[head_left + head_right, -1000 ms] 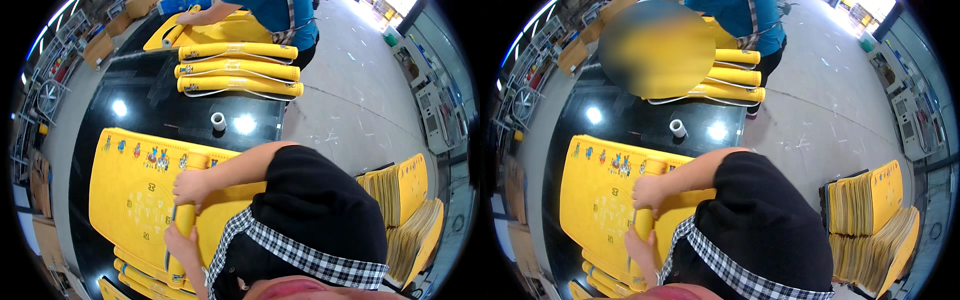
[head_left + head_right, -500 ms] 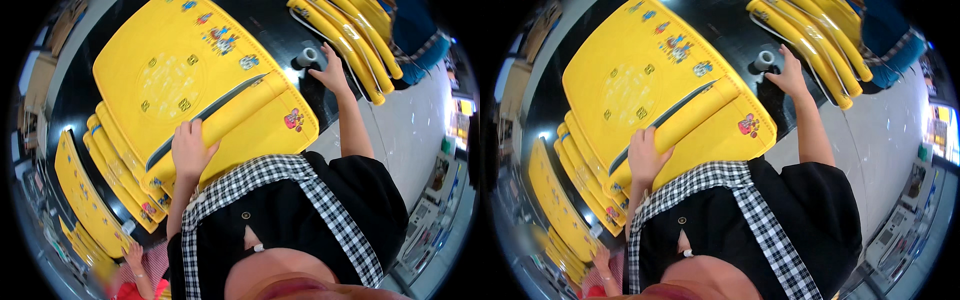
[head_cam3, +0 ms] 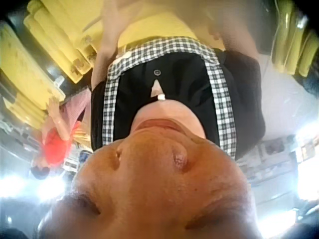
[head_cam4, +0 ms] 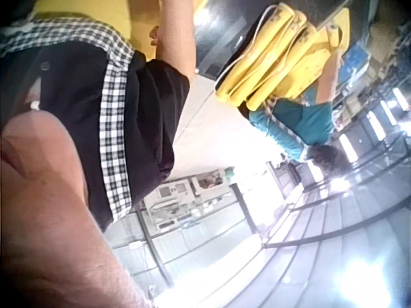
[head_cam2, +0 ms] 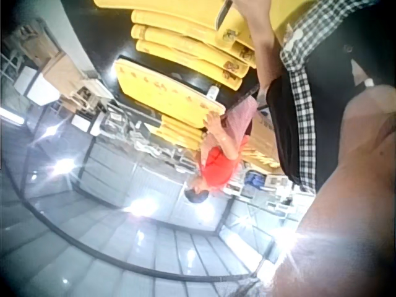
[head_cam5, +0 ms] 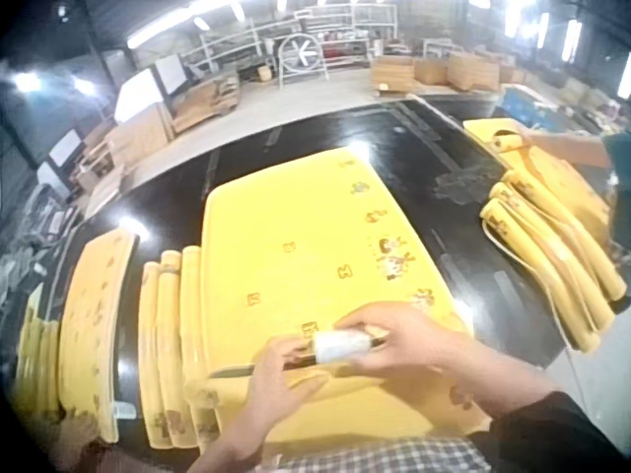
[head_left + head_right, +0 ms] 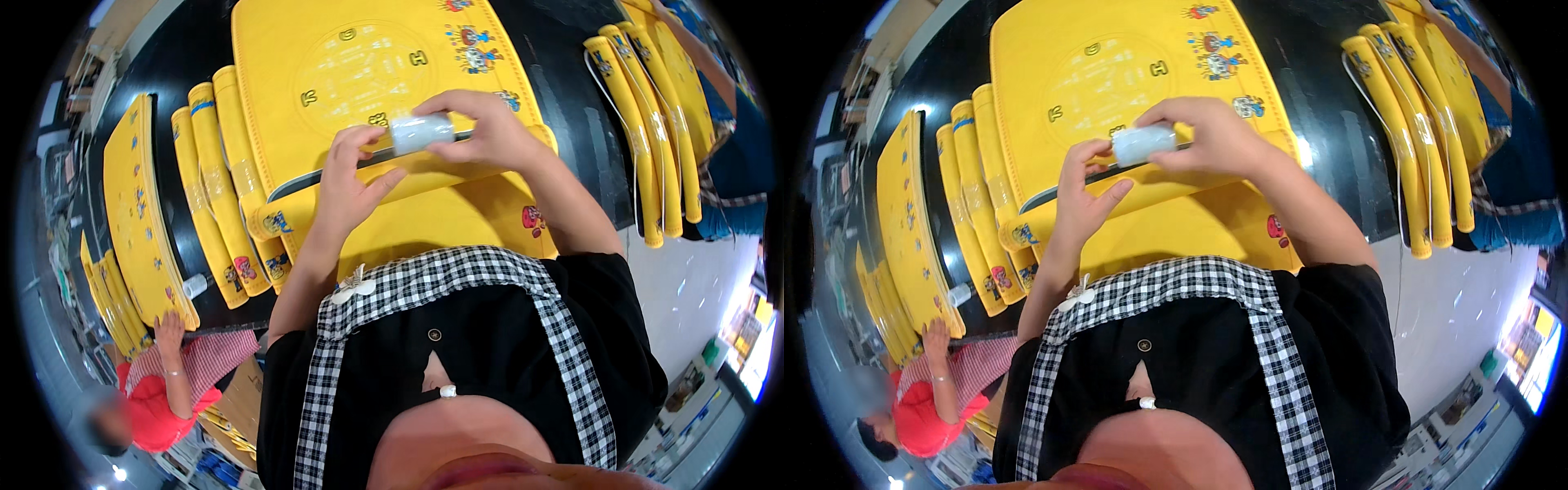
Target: The person rolls up yellow play mats with cartoon designs on a black table. They secure each rolled mat with a piece of clear tape and place it on a stack. The person repeats this process for multiple mats.
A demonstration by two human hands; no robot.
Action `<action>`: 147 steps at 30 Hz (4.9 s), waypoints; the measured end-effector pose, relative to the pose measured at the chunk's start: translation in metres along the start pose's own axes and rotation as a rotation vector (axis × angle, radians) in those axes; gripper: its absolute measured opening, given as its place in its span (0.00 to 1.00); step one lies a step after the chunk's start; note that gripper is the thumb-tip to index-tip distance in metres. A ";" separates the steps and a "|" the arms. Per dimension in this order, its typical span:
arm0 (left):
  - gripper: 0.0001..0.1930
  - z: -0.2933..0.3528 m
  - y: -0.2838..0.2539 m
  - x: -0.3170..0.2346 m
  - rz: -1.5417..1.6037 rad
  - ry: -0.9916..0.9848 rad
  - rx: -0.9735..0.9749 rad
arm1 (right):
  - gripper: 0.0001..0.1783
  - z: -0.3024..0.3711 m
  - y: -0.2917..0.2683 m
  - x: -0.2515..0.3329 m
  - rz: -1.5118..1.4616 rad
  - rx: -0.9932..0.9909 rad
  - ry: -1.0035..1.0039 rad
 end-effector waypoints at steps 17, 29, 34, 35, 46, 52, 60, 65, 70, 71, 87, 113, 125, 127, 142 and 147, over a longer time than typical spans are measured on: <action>0.13 0.000 -0.010 0.014 0.108 -0.182 -0.112 | 0.08 -0.044 0.032 0.023 0.304 -0.073 -0.377; 0.19 -0.005 -0.010 -0.009 -0.303 -0.016 -0.198 | 0.37 -0.026 0.076 -0.048 -0.875 0.187 0.724; 0.24 0.005 -0.017 -0.001 -0.182 0.134 -0.192 | 0.39 -0.045 0.087 -0.061 -0.617 0.142 0.468; 0.25 0.007 -0.022 0.006 -0.050 0.121 -0.257 | 0.40 -0.048 0.080 -0.059 -0.586 0.091 0.403; 0.29 -0.001 -0.017 0.042 0.551 -0.258 -0.330 | 0.10 -0.051 0.074 -0.054 -0.554 0.255 0.214; 0.20 0.008 -0.005 0.054 0.379 -0.396 -0.042 | 0.08 -0.051 0.074 -0.063 -0.337 0.228 0.385; 0.22 0.143 0.051 0.036 0.807 -0.884 0.390 | 0.10 -0.036 0.098 -0.054 0.183 0.450 0.055; 0.21 0.147 0.010 0.051 0.060 -0.975 0.471 | 0.13 -0.040 0.098 -0.067 0.230 0.437 0.135; 0.18 0.037 -0.011 -0.032 -0.573 0.095 -0.020 | 0.15 -0.044 0.097 -0.065 0.290 0.438 0.202; 0.17 0.025 -0.005 -0.035 -0.634 0.194 -0.016 | 0.16 -0.044 0.098 -0.066 0.327 0.452 0.221; 0.22 0.115 0.018 0.034 0.454 -1.093 0.101 | 0.35 0.001 0.040 -0.021 0.840 0.076 -0.003; 0.23 -0.042 0.029 0.099 0.662 -0.947 0.062 | 0.36 -0.137 0.009 -0.079 0.882 0.145 0.058; 0.28 0.039 0.046 0.063 0.504 -0.991 0.313 | 0.35 -0.058 -0.024 -0.051 0.763 -0.010 0.151; 0.27 -0.005 0.043 0.071 0.520 -0.959 0.269 | 0.35 -0.083 -0.035 -0.056 0.781 -0.040 -0.050; 0.32 0.092 0.042 0.048 0.548 -0.972 0.402 | 0.38 0.000 0.027 -0.024 0.657 0.109 0.003; 0.25 -0.027 0.055 0.078 0.632 -0.914 0.275 | 0.23 -0.064 -0.051 -0.029 0.905 -0.168 0.045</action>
Point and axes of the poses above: each hand's wrist, its own z-axis away from the middle knuckle, its own y-axis out of the palm, x = y × z, the point moved 9 cm from there along -z, towards the middle knuckle, and after that the axes turned 3 degrees about -x, right-handed, at the moved point
